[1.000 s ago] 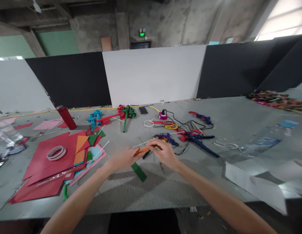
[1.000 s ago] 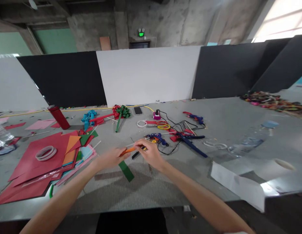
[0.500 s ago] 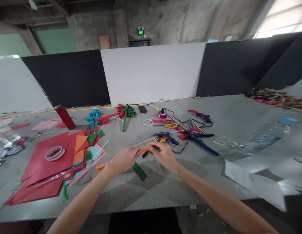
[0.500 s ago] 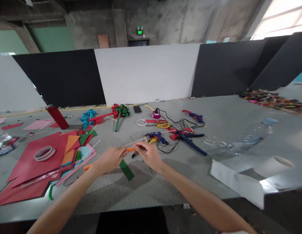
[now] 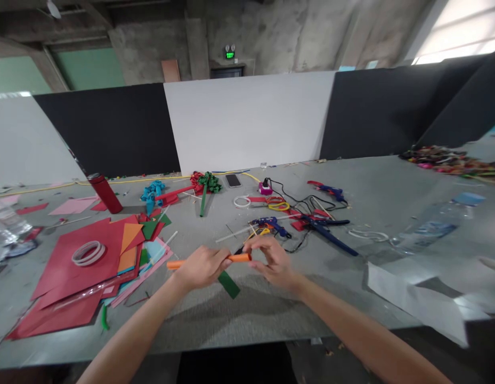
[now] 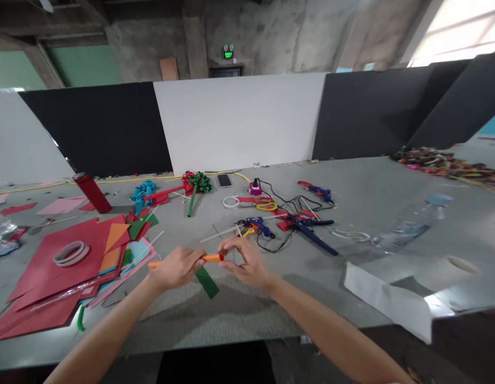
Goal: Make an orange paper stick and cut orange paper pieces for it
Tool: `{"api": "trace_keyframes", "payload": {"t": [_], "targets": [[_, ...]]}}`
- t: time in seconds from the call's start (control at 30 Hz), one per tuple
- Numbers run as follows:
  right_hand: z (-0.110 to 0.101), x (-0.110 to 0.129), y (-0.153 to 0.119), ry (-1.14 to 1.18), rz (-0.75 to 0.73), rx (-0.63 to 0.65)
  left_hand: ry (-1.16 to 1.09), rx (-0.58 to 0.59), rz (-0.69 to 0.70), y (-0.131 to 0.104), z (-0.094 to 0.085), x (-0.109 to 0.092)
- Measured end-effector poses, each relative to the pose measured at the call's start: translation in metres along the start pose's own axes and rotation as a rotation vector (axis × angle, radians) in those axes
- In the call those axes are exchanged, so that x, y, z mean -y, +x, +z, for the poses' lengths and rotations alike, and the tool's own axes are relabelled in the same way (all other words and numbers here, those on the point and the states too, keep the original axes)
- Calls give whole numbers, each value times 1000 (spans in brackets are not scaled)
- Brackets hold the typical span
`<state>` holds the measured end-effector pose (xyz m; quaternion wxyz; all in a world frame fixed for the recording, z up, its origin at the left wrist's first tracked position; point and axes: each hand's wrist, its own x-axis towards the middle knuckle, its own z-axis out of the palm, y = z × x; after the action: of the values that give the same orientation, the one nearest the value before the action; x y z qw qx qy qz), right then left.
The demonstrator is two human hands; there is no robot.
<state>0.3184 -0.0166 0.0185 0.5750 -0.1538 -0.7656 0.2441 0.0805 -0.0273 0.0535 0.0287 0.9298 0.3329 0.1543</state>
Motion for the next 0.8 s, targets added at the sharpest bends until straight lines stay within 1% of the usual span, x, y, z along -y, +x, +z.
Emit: {"api": "trace_keyframes", "payload": {"t": [0.07, 0.13, 0.2, 0.27, 0.4, 0.47, 0.57, 0.67, 0.8], "targets": [[-4, 1, -1, -19, -108, 61, -146, -32, 74, -3, -6, 1], [-6, 4, -1, -51, -143, 104, -343, -46, 130, -5, -15, 1], [-6, 8, 0, -83, -165, 132, -576, 2, 175, -5, -25, -2], [-6, 12, 2, -96, -203, 135, -782, 119, 194, -4, -35, -6], [-5, 19, 5, -118, -233, 122, -1055, 408, 166, -1, -52, -10], [-5, 21, 4, -136, -224, 133, -1173, 563, 135, -1, -54, -7], [-6, 22, 4, -140, -217, 150, -1292, 769, 103, -4, -52, 1], [-6, 22, 4, -143, -206, 163, -1324, 871, 39, -7, -46, 10], [-6, 22, 4, -139, -218, 159, -1327, 911, -42, -10, -41, 16]]}}
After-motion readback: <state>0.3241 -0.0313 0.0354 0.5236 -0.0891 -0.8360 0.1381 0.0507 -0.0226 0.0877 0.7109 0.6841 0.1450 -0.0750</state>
